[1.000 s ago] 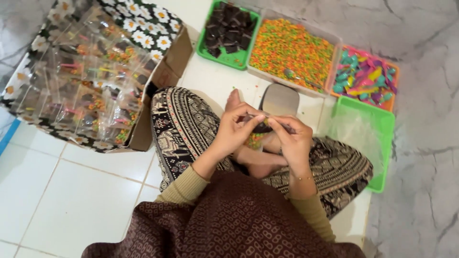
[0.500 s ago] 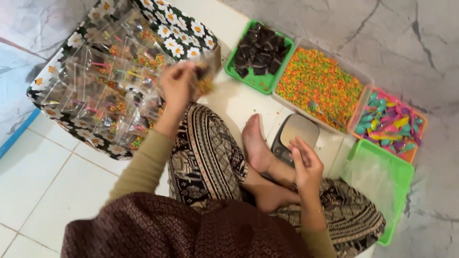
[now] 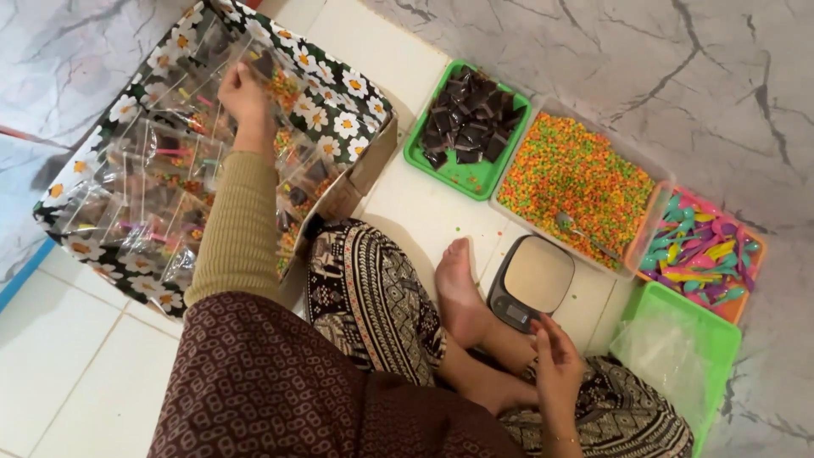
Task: A person is manually packing colorful snacks into small plastic bags using a spoon and weighing each bag on a digital scale to ensure correct portions.
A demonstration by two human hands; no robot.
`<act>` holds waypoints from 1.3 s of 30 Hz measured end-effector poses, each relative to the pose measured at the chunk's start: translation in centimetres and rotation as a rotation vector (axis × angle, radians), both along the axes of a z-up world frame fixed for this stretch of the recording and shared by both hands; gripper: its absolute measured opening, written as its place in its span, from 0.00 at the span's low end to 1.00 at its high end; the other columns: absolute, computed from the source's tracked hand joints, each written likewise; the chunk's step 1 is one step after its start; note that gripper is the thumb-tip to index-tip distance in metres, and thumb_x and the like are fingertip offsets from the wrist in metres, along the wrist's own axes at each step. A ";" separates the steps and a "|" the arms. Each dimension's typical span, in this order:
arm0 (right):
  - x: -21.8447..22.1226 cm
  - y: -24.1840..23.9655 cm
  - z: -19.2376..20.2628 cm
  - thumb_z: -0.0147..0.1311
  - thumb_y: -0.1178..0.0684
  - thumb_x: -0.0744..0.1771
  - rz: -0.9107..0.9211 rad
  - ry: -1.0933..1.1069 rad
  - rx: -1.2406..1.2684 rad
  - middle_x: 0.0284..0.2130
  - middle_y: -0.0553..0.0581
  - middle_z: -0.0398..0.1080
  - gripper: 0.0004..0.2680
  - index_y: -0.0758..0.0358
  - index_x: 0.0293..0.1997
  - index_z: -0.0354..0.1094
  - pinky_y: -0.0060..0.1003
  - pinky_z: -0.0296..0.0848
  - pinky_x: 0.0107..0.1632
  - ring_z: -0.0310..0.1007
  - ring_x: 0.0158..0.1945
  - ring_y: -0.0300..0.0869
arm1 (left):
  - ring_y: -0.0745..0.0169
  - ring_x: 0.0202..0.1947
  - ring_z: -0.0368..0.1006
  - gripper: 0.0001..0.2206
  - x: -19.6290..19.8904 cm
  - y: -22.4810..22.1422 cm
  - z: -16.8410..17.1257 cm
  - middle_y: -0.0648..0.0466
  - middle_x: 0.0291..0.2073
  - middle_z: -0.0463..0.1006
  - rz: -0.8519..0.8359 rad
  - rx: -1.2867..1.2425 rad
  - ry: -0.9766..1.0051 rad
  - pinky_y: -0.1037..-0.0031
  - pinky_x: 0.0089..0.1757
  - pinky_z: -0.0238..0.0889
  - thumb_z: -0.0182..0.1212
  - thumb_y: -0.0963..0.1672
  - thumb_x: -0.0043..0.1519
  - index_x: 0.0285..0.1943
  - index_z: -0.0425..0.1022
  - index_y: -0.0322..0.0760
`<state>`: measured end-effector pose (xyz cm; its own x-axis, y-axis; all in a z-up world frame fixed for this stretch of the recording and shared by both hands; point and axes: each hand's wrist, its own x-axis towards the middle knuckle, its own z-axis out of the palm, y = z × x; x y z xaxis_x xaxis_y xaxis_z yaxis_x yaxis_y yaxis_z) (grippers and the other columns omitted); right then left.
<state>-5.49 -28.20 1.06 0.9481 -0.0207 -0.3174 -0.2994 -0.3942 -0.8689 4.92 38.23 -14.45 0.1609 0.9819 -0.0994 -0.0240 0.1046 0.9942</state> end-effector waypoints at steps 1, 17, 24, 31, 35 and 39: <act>0.2 0.3 0.3 0.50 0.58 0.70 0.003 0.000 -0.003 0.49 0.65 0.76 0.14 0.71 0.62 0.68 0.36 0.74 0.52 0.75 0.52 0.45 | 0.72 0.36 0.75 0.12 0.2 0.2 -0.4 0.58 0.36 0.84 0.003 -0.003 0.000 0.80 0.42 0.72 0.55 0.42 0.64 0.46 0.84 0.32; 0.9 0.9 -0.9 0.49 0.57 0.70 0.024 0.060 0.004 0.49 0.65 0.76 0.14 0.71 0.62 0.69 0.36 0.71 0.53 0.74 0.52 0.45 | 0.63 0.28 0.75 0.15 -2.2 0.0 -1.5 0.49 0.30 0.81 -0.124 0.638 0.406 0.74 0.32 0.72 0.57 0.32 0.52 0.48 0.78 0.25; 0.5 1.0 -0.5 0.49 0.57 0.70 0.013 0.028 0.040 0.50 0.65 0.75 0.13 0.70 0.61 0.69 0.37 0.71 0.55 0.74 0.52 0.46 | 0.51 0.42 0.77 0.23 -2.4 -7.5 2.1 0.43 0.49 0.79 -0.027 0.618 0.440 0.66 0.45 0.73 0.54 0.36 0.55 0.63 0.70 0.29; -0.4 1.1 0.3 0.48 0.58 0.71 0.012 0.015 0.095 0.49 0.63 0.75 0.12 0.70 0.61 0.69 0.36 0.72 0.54 0.73 0.53 0.44 | 0.72 0.22 0.67 0.22 -5.7 -27.4 11.3 0.44 0.64 0.73 -0.508 0.212 0.300 0.83 0.29 0.70 0.57 0.39 0.64 0.69 0.65 0.31; -1.2 -0.4 0.1 0.48 0.56 0.71 0.016 -0.032 0.145 0.49 0.62 0.75 0.13 0.70 0.61 0.69 0.33 0.72 0.51 0.73 0.50 0.41 | 0.63 0.40 0.71 0.21 -7.9 -35.9 12.7 0.45 0.52 0.79 -0.699 0.088 0.220 0.79 0.41 0.69 0.58 0.38 0.62 0.66 0.71 0.34; -2.1 -2.0 0.7 0.48 0.57 0.71 -0.034 -0.101 0.191 0.49 0.62 0.75 0.12 0.71 0.60 0.69 0.34 0.72 0.54 0.74 0.51 0.42 | 0.52 0.57 0.76 0.21 -9.7 -42.8 11.6 0.42 0.59 0.77 -0.808 -0.007 0.184 0.72 0.57 0.71 0.55 0.35 0.59 0.64 0.72 0.33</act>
